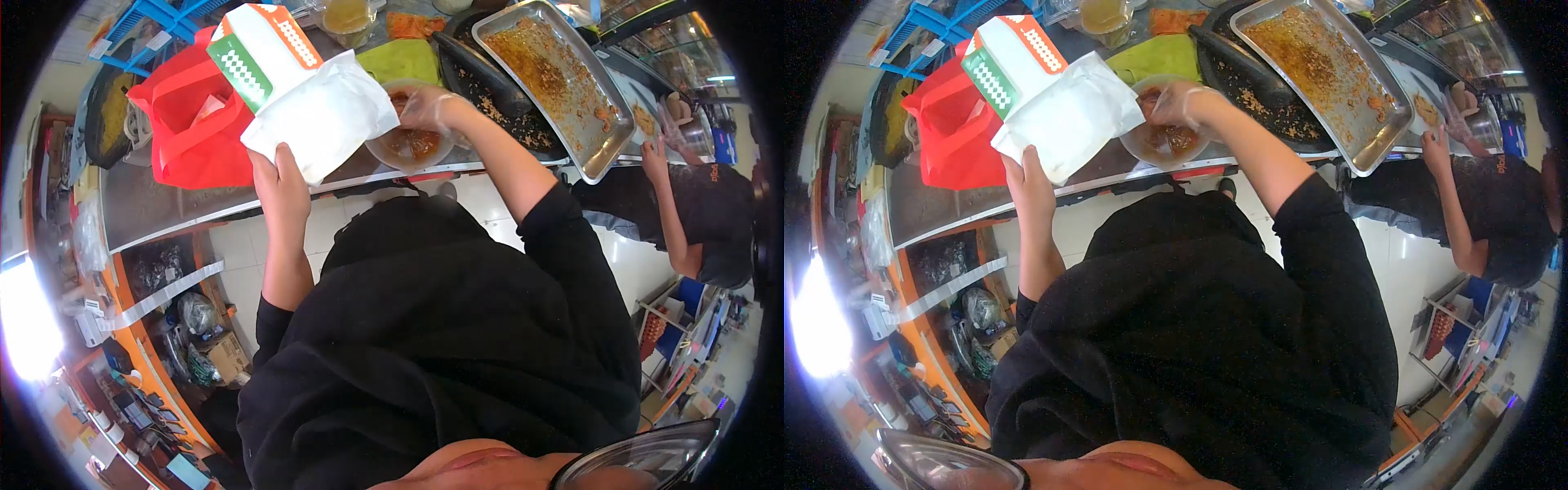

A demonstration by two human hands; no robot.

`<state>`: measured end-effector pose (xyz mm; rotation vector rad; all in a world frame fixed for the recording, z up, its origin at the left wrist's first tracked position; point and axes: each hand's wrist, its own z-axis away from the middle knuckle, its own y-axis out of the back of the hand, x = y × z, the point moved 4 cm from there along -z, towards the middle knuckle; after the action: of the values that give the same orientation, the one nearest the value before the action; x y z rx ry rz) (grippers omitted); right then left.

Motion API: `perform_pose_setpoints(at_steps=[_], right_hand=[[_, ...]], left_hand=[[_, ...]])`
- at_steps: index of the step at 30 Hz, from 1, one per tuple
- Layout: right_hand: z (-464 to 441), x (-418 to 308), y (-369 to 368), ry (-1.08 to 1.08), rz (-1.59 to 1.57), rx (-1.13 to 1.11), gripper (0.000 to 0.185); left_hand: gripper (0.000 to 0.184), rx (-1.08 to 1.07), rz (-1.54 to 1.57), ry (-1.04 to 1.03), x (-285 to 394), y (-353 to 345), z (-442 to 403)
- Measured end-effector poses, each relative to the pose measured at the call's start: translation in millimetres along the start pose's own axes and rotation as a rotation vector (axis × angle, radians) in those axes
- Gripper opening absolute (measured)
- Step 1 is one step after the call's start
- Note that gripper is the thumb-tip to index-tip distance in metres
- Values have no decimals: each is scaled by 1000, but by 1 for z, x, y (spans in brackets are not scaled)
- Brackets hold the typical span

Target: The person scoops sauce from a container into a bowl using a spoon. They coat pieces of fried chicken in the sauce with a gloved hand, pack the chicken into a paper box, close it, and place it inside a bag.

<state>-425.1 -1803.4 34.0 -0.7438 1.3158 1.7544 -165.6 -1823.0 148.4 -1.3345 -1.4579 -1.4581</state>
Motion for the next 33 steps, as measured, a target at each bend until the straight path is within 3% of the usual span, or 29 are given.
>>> perform_pose_setpoints(at_steps=[2,3,6,9,12,16,17,20,21,22,24,25,28,29,32,33], right_hand=[[8,-8,19,-237,-30,-140,43],[32,-34,32,-183,-227,-130,42],[41,2,51,-241,-596,43,46],[66,-32,74,-197,-781,14,46],[70,-56,83,59,-775,-125,51],[88,-111,76,104,-556,-281,62],[88,-114,68,116,-462,-201,66],[78,-135,47,265,-100,-276,71],[77,-131,36,217,-199,-297,74],[78,-136,32,214,76,-307,71],[76,-138,20,418,526,-128,69],[80,-141,16,247,551,-160,59],[80,-138,20,133,476,-16,44],[74,-131,24,30,362,23,29],[62,-104,23,81,50,111,25],[65,-107,26,-9,-120,68,22]], left_hand=[[41,16,5,52,-10,1,5],[41,24,7,78,-14,1,7],[37,-33,-7,50,-17,-5,9],[36,-98,61,77,-24,-13,8],[40,-178,288,245,-42,-31,9],[47,-344,618,568,-62,-75,10],[49,-396,723,624,-68,-82,12],[57,-526,849,669,-45,-78,21],[59,-519,865,654,-41,-77,22],[60,-512,881,640,-39,-76,23],[61,-505,882,594,-43,-77,23],[62,-505,867,564,-52,-79,22],[61,-502,883,620,-49,-77,26],[61,-494,904,638,-46,-76,28],[61,-460,923,680,-50,-74,29],[61,-449,920,694,-54,-72,29]])
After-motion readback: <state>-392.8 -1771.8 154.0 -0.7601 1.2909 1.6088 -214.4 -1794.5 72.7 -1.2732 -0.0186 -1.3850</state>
